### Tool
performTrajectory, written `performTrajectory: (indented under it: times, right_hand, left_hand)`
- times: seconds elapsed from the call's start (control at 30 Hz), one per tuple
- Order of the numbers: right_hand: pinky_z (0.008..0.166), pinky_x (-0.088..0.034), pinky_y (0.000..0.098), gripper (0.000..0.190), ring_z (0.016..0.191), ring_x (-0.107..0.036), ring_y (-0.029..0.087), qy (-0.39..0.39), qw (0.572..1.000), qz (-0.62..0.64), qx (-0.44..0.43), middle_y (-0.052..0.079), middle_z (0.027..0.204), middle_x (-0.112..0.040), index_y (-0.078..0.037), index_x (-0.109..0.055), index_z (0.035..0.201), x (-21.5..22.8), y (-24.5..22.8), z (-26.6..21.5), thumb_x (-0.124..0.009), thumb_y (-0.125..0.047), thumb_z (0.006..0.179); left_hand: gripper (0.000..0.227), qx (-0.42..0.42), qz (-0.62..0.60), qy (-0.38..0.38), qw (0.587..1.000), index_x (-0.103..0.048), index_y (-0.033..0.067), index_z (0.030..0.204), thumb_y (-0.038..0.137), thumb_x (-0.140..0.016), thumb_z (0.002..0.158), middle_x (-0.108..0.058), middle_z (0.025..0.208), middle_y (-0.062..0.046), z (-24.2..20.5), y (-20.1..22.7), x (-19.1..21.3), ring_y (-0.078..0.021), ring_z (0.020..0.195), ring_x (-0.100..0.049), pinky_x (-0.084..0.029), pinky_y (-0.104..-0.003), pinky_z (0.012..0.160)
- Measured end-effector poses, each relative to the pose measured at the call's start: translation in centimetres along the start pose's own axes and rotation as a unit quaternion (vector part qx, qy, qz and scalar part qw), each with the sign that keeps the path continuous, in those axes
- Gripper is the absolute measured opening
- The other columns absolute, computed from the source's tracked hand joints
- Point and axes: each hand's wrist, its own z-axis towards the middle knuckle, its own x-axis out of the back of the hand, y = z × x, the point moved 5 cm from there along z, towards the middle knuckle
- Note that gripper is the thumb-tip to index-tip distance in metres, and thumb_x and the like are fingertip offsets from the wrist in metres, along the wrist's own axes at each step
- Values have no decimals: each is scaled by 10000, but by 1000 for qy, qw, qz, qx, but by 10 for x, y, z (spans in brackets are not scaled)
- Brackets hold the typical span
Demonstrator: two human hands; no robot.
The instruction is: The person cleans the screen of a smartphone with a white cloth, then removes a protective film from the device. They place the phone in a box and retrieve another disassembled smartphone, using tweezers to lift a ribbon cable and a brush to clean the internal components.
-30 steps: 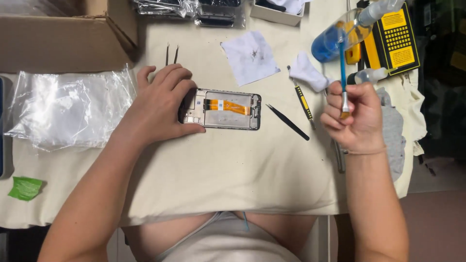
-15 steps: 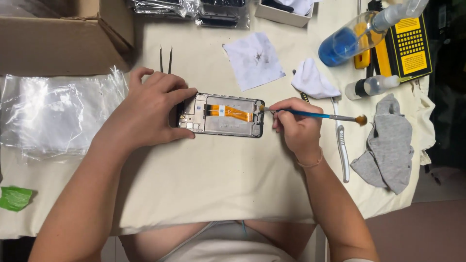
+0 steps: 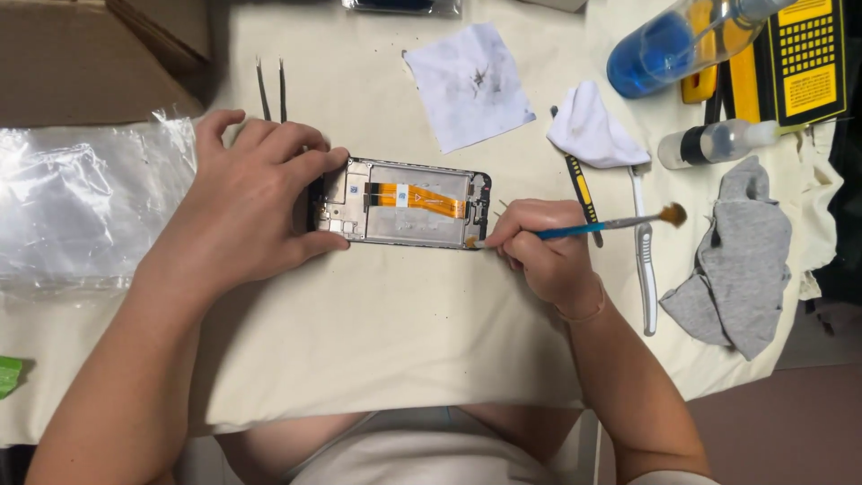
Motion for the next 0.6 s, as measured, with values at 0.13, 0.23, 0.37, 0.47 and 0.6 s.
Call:
performTrajectory:
  times: [0.13,0.23,0.37,0.47,0.6]
  right_hand:
    - [410,-438,240,259,470,-556,196,84,995,44,-41,170,643,-577,85,-687,809,3,11,4,-430,77,776]
    - [411,-427,248,244,472,-541,204,61,996,59,2,167,623,-543,93,-654,797,4,10,5,-413,112,772]
    - [439,-390,245,242,444,-489,184,-37,998,44,-7,129,548,-540,58,-653,703,-1,10,3,-416,112,692]
    - [444,-322,242,226,457,-445,148,-9,1000,9,-8,97,538,-528,47,-660,697,1,17,3,-438,91,704]
    - [395,-399,244,202,415,-488,178,119,986,81,-86,121,517,-498,43,-647,751,9,28,3,-446,47,773]
  left_hand:
    - [859,-11,-11,-2,1000,-670,145,1338,601,-866,637,-623,1237,-56,0,-2,0,-308,1070,-569,-244,-557,1131]
    - [837,6,-5,-14,1000,-682,149,1307,615,-855,634,-635,1230,-56,2,0,1,-309,1093,-579,-242,-564,1131]
    - [872,10,4,-24,1000,-648,130,1366,617,-827,665,-625,1261,-66,1,0,1,-312,1088,-564,-288,-547,1036]
    - [858,5,-14,-39,999,-623,144,1384,599,-826,685,-592,1297,-72,0,-2,-3,-341,1098,-529,-313,-561,936]
    - [855,-1,-11,-33,999,-628,152,1382,594,-830,679,-594,1292,-70,1,-2,-2,-332,1103,-533,-286,-572,1009]
